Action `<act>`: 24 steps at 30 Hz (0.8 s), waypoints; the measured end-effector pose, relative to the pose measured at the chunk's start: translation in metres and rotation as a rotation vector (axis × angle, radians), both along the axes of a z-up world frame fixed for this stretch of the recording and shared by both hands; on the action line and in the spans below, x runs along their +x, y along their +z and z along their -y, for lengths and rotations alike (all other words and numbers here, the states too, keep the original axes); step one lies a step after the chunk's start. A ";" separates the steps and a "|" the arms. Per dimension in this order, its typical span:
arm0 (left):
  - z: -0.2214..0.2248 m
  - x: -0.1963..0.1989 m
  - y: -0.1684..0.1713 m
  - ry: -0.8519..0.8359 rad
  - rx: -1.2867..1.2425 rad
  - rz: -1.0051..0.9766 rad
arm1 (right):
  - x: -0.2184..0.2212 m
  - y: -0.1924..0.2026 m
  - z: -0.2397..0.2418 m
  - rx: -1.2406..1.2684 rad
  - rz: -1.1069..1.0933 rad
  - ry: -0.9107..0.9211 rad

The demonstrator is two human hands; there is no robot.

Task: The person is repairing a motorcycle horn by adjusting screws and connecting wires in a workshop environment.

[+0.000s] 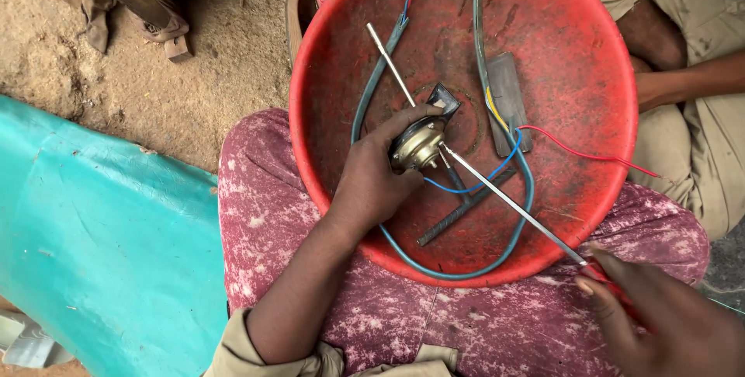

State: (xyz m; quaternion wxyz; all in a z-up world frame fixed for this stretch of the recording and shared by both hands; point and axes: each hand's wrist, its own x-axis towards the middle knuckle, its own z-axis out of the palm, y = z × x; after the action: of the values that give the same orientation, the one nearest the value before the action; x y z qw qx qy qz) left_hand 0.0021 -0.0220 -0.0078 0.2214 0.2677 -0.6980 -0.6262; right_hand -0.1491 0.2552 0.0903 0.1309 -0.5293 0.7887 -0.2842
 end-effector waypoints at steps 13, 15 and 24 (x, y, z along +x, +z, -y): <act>-0.002 0.000 0.004 0.001 -0.038 0.004 | 0.023 -0.025 -0.023 0.045 -0.183 -0.172; -0.002 -0.001 0.004 -0.012 -0.054 0.042 | 0.026 -0.034 -0.031 0.044 -0.139 -0.195; -0.003 0.001 -0.002 -0.001 -0.018 -0.024 | 0.019 -0.042 -0.045 0.038 0.255 -0.359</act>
State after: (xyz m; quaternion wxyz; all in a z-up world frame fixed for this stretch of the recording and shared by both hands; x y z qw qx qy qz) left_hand 0.0030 -0.0191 -0.0095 0.2320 0.2578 -0.7010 -0.6232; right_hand -0.1302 0.3002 0.0488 0.1870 -0.3376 0.8525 -0.3525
